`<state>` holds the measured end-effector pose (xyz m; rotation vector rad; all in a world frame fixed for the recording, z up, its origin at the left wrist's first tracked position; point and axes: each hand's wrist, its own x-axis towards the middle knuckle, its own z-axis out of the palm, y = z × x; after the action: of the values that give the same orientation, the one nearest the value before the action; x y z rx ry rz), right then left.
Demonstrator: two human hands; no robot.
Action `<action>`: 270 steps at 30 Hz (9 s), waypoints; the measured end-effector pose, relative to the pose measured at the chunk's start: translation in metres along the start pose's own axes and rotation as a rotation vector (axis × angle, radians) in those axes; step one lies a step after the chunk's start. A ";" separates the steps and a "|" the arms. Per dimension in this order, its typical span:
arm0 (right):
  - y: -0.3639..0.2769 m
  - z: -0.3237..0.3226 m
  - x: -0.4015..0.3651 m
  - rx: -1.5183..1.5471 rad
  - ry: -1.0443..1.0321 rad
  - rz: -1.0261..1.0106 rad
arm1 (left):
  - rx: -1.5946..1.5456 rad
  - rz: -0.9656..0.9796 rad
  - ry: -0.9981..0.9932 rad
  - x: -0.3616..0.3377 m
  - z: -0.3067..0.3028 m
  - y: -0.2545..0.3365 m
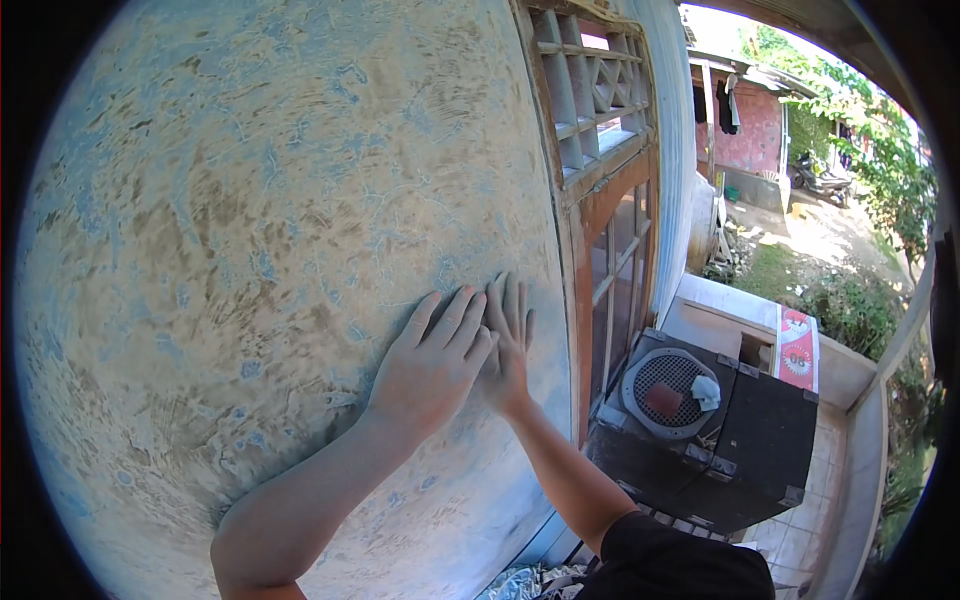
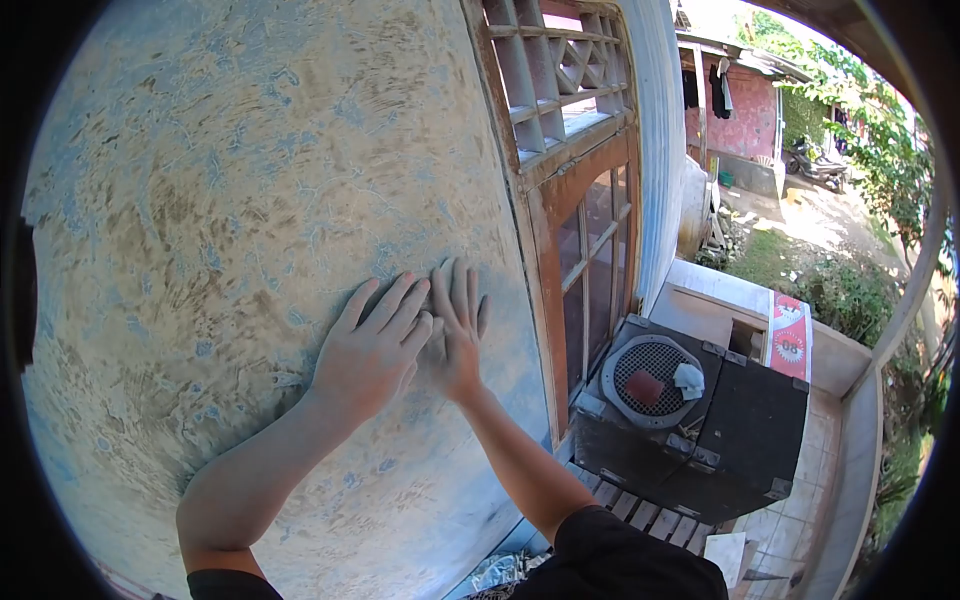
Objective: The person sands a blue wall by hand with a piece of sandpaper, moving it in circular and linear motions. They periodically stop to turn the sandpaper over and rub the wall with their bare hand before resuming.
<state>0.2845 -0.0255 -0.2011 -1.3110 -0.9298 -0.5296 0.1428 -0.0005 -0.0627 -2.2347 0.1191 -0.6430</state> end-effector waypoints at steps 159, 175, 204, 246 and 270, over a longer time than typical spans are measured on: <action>0.076 -0.049 0.050 -0.201 0.295 0.213 | 0.149 -0.019 -0.224 -0.002 0.006 0.016; 0.072 -0.047 0.071 -0.280 0.426 0.359 | 0.142 -0.010 -0.193 -0.005 0.010 0.015; 0.056 -0.041 0.036 -0.215 0.367 0.227 | 0.056 0.013 -0.117 -0.015 0.008 0.014; 0.093 -0.040 0.017 -0.015 0.211 0.419 | -0.039 -0.002 -0.065 -0.006 -0.002 0.007; 0.051 -0.029 0.001 0.296 0.383 0.456 | -0.086 0.005 -0.088 -0.014 -0.008 0.005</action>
<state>0.3334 -0.0419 -0.2298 -1.0570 -0.3562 -0.2588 0.1274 -0.0049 -0.0677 -2.3413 0.1105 -0.5449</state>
